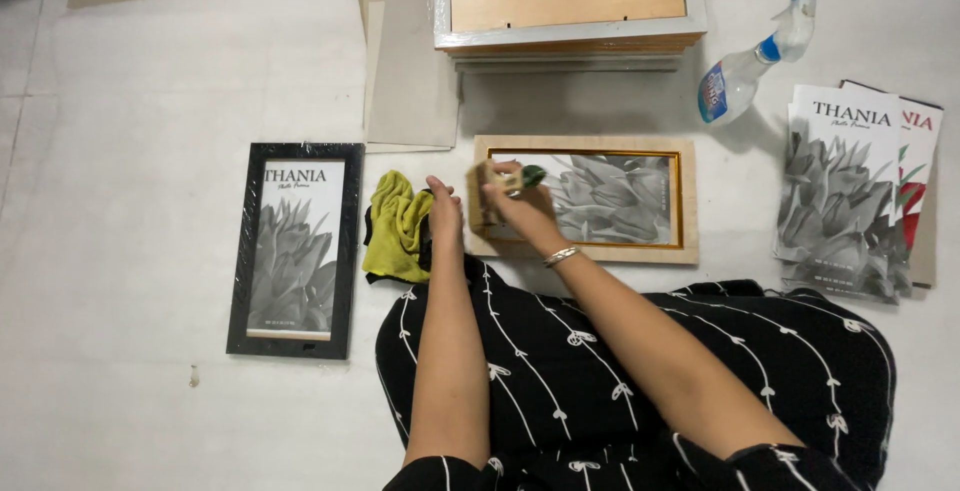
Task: Cleaning a picture frame using a brush, spray cleaner, and a cloth.
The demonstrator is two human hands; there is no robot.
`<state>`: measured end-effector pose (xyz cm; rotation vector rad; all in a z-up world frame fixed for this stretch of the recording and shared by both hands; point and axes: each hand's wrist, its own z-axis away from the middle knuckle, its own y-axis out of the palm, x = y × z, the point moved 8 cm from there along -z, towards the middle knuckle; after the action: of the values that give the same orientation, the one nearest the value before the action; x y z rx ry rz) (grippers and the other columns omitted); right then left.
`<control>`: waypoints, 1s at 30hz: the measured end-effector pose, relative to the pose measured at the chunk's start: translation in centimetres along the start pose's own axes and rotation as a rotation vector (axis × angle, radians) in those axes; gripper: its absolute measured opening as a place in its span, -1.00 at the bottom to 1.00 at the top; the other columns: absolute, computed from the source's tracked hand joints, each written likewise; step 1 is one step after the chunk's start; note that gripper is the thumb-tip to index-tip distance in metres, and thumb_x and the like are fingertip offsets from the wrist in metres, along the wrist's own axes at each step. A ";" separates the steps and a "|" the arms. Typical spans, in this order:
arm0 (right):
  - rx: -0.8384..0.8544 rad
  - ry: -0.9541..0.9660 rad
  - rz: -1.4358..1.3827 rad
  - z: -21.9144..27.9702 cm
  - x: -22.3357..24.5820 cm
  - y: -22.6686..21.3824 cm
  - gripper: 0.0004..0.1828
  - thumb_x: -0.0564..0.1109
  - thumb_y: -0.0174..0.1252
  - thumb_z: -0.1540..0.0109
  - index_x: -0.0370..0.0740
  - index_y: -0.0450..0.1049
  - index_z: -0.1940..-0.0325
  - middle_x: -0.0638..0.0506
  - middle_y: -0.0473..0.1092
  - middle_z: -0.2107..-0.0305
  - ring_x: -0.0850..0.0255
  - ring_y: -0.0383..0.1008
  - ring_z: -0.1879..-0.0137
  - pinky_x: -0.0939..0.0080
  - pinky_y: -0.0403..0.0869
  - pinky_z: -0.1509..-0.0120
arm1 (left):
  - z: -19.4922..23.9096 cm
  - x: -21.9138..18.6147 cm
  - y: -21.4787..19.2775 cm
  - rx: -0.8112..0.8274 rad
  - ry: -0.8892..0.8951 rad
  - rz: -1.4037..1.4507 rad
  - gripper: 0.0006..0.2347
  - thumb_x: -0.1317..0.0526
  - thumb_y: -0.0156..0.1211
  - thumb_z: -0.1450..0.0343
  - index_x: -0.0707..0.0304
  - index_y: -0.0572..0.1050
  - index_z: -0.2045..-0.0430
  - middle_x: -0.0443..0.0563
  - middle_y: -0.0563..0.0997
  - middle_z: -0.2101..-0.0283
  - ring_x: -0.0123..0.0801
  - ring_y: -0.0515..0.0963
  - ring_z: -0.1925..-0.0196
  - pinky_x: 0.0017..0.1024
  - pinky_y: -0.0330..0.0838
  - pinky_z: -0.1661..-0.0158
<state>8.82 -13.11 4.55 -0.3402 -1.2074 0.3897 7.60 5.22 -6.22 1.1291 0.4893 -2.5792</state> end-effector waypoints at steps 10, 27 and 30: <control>-0.200 0.108 0.054 3.1 -7.6 -18.8 -0.57 -0.10 0.32 -0.22 -0.03 0.52 -0.18 -0.40 0.47 0.02 -0.18 0.51 -0.14 -0.08 0.45 -0.25 | -0.7 0.6 1.1 0.039 0.011 0.026 -0.23 -0.39 -0.50 -0.51 0.31 0.51 -0.10 0.18 0.65 0.06 -0.14 0.64 0.11 -0.29 0.58 0.16; -0.054 -0.320 0.589 5.5 -4.9 -11.0 -0.37 -0.23 0.34 -0.10 -0.14 0.31 -0.23 -0.27 0.44 0.06 -0.32 0.51 -0.10 -0.33 0.49 -0.11 | -0.1 0.0 1.0 0.035 0.019 0.054 -0.25 -0.37 -0.45 -0.50 0.33 0.55 -0.04 0.19 0.66 0.11 -0.11 0.65 0.15 -0.26 0.61 0.15; -0.067 -0.484 0.364 5.9 -0.8 -5.0 -0.50 -0.12 0.25 -0.21 -0.05 0.39 -0.24 -0.12 0.47 0.03 -0.11 0.51 -0.17 -0.12 0.50 -0.18 | 0.3 -0.2 0.8 0.024 0.011 0.045 -0.26 -0.37 -0.46 -0.50 0.30 0.56 -0.03 0.15 0.66 0.10 -0.16 0.64 0.15 -0.29 0.59 0.17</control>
<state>3.55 -17.65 8.07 -0.5464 -1.6378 0.7791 7.83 4.41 -6.00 1.1499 0.4318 -2.5475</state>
